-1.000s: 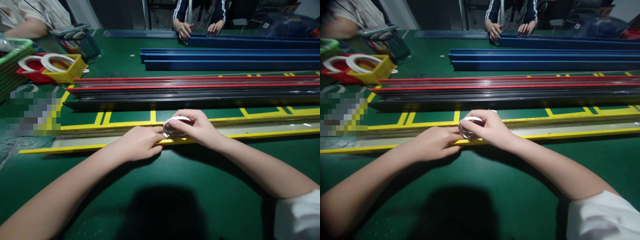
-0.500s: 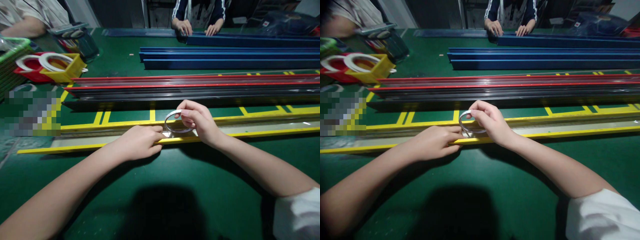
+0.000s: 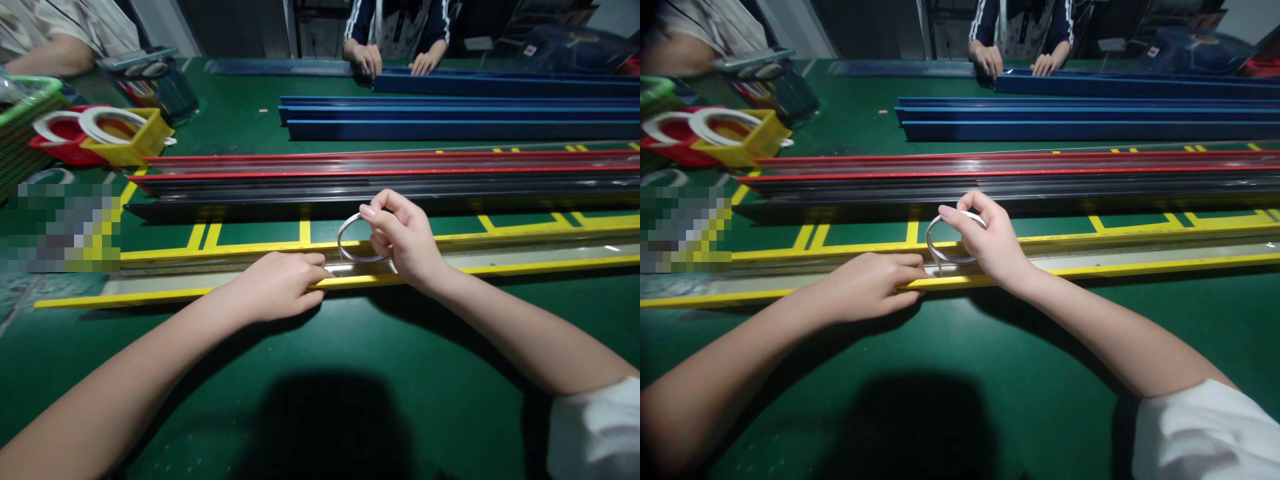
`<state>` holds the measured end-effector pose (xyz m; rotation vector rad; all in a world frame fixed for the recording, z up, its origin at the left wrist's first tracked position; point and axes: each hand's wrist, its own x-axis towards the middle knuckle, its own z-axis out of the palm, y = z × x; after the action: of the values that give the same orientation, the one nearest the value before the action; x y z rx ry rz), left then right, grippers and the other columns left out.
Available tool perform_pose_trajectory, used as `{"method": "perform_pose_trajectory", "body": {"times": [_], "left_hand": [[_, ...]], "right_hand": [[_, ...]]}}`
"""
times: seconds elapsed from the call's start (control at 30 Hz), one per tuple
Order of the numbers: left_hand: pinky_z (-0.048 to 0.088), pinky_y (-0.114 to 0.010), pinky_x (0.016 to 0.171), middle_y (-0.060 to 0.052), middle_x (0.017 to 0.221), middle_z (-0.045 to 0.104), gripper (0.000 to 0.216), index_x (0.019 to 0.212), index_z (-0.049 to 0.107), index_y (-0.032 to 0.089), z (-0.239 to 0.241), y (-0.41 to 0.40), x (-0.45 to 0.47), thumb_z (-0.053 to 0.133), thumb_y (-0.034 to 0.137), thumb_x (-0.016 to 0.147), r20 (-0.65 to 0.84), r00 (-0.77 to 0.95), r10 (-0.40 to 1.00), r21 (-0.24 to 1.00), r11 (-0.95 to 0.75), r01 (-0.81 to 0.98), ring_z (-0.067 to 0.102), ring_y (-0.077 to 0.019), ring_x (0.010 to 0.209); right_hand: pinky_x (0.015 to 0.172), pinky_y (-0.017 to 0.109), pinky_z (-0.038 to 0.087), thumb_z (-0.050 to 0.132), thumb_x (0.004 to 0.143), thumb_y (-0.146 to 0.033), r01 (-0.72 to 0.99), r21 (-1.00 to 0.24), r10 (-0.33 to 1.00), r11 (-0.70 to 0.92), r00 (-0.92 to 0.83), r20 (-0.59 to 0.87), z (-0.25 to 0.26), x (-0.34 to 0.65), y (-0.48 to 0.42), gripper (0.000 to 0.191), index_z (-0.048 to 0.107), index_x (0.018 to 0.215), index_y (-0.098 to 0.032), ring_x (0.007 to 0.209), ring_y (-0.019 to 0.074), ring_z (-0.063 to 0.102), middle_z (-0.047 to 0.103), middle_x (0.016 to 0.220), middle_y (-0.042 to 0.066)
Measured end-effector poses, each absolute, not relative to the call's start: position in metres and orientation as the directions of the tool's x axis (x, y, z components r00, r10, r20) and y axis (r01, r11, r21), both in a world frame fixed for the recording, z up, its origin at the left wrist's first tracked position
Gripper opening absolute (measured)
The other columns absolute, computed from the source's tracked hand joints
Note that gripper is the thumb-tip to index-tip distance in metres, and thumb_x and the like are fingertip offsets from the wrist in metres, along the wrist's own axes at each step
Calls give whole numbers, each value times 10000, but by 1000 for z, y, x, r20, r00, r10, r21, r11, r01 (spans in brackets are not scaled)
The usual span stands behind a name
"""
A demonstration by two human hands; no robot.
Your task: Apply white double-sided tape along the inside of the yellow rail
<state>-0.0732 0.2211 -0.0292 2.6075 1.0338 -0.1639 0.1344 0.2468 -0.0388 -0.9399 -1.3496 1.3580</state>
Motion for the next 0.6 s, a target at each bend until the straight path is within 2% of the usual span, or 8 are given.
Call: {"method": "perform_pose_trajectory", "body": {"times": [0.1,0.2,0.4,0.6], "left_hand": [[386,-260,589,1,945,624,235,976,665,242,-29,221,-73,459,325,901,-226,731,644,254,-686,682,628,-153,785],[389,-261,592,-4,937,626,237,967,668,231,-31,221,-73,461,329,905,-224,733,642,244,-691,680,628,-154,777],[411,-256,633,-4,1001,649,222,1030,659,244,-34,222,-74,494,338,914,-205,744,636,233,-707,668,643,-175,879],[432,-241,681,11,1069,657,223,1088,645,260,-31,221,-75,502,332,934,-212,750,626,247,-708,661,644,-168,955]], "right_hand": [[392,226,123,695,800,-415,-126,-992,965,32,-255,63,-39,134,248,355,387,773,-241,381,47,190,241,504,-108],[410,224,151,709,789,-396,-98,-993,966,59,-247,82,-37,134,247,362,385,771,-236,396,46,212,244,514,-107],[455,222,188,726,774,-387,-60,-989,962,133,-231,143,-35,132,245,355,418,753,-213,457,47,257,315,574,-84],[468,216,225,726,781,-358,-41,-989,933,140,-329,146,-35,135,243,315,447,792,-211,477,54,305,376,577,-81]]}}
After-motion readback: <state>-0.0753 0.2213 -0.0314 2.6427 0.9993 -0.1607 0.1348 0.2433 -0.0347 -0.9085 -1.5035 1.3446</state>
